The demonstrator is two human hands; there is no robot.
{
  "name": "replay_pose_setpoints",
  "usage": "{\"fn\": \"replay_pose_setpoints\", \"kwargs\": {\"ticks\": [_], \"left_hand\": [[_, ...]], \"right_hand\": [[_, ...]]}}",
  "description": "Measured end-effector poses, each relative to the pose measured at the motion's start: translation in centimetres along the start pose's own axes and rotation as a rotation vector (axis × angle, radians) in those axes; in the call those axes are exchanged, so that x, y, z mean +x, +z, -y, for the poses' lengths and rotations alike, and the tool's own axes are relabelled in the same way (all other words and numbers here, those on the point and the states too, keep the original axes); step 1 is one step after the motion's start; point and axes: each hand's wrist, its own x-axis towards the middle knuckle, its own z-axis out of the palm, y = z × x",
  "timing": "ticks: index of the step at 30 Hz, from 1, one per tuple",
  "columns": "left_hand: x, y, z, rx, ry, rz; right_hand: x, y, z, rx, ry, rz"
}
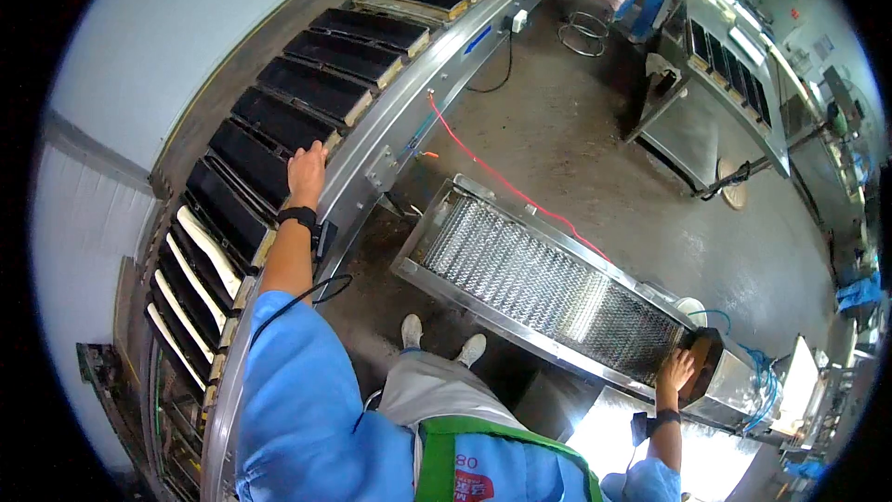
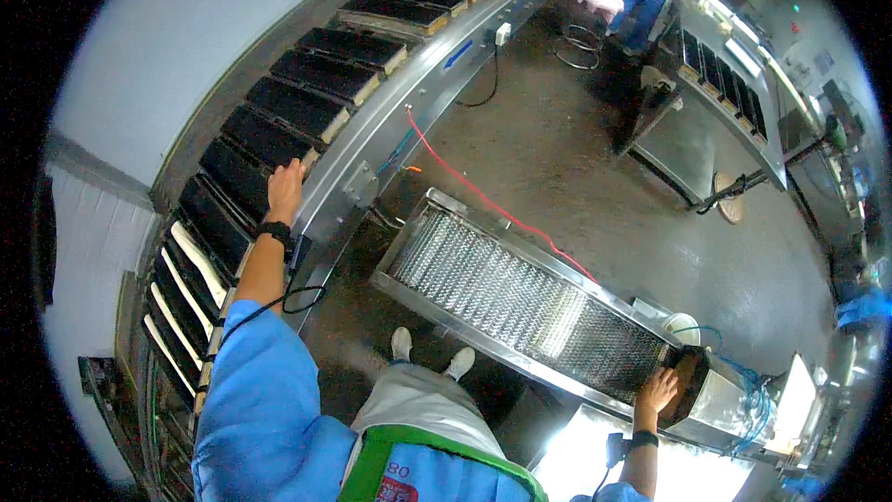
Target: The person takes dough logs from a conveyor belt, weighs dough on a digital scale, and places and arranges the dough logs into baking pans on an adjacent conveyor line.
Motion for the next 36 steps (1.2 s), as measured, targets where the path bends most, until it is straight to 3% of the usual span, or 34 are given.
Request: {"fn": "replay_pose_setpoints", "kwargs": {"ticks": [4, 7, 8, 9, 11, 12, 13, 14, 15, 17, 18, 19, 20, 21, 24, 26, 28, 33, 34, 35, 36], "left_hand": [[-0.2, -0.5, 0.2, 0.007, -0.011, 0.044], [-0.5, -1.0, 0.0, -0.023, -0.020, 0.072], [-0.7, -1.1, 0.1, -0.057, -0.006, 0.070], [-0.8, -0.2, 0.3, -0.084, -0.011, 0.079], [-1.7, 0.3, 1.0, -0.140, 0.086, 0.078], [-1.8, 2.7, 1.6, -0.300, -0.056, 0.101], [-2.1, 3.9, 1.9, -0.204, -0.016, 0.062], [-1.7, 4.9, 2.1, -0.224, 0.073, 0.034], [-1.9, 4.6, 1.9, -0.212, 0.075, 0.080], [-2.3, 3.8, 1.9, -0.085, 0.159, 0.173], [-2.9, 4.7, 1.7, -0.300, 0.035, 0.088], [-3.0, 3.3, 1.4, -0.386, -0.023, 0.232], [-3.6, 3.1, 1.5, -0.434, -0.018, 0.164], [-4.4, 2.6, 0.2, -0.468, -0.008, 0.075], [-6.9, -0.3, 3.7, -0.477, -0.097, 0.054], [-9.2, -1.6, 7.3, -0.432, -0.177, 0.019], [-12.2, -1.3, 10.7, -0.409, -0.268, -0.073], [-18.8, -3.3, 17.4, -0.561, -0.564, -0.051], [-19.4, -3.7, 17.7, -0.551, -0.663, 0.005], [-20.1, -3.4, 17.6, -0.594, -0.678, -0.021], [-20.3, -4.0, 17.1, -0.620, -0.710, -0.004]], "right_hand": [[1.3, -1.6, -0.2, 0.061, 0.060, 0.146], [2.4, -0.8, -0.4, -0.104, -0.131, -0.028], [4.7, 4.5, -1.2, -0.182, -0.234, -0.345], [5.2, 2.7, -0.8, -0.189, -0.260, -0.368], [5.0, -2.3, 0.8, 0.225, -0.181, 0.093], [6.3, -2.2, 0.8, 0.299, -0.269, 0.000], [4.7, -6.6, 1.0, 0.458, -0.294, -0.145], [4.5, -10.1, 0.0, 0.499, -0.359, -0.135], [6.7, -10.2, -1.4, 0.488, -0.263, -0.092], [3.6, -17.8, -1.4, 0.995, -0.291, -0.279], [1.6, -24.6, -0.6, 1.076, -0.327, -0.032], [1.9, -24.1, 0.9, 1.671, -0.354, -0.314], [0.2, -29.9, 1.0, 1.370, -0.467, -0.069], [-0.6, -32.5, 2.2, 1.399, -0.581, -0.143], [-8.1, -42.8, 9.7, 1.460, -0.773, -0.303], [-11.6, -46.8, 14.5, 1.457, -0.851, -0.536], [-11.9, -48.4, 19.1, 1.476, -1.170, -0.604], [-19.7, -53.9, 34.8, 1.738, -1.672, -0.437], [-21.1, -53.8, 38.5, 1.659, -1.709, -0.464], [-21.7, -53.0, 42.2, 1.580, -1.881, -0.561], [-23.5, -52.5, 44.0, 1.424, -1.937, -0.283]]}}
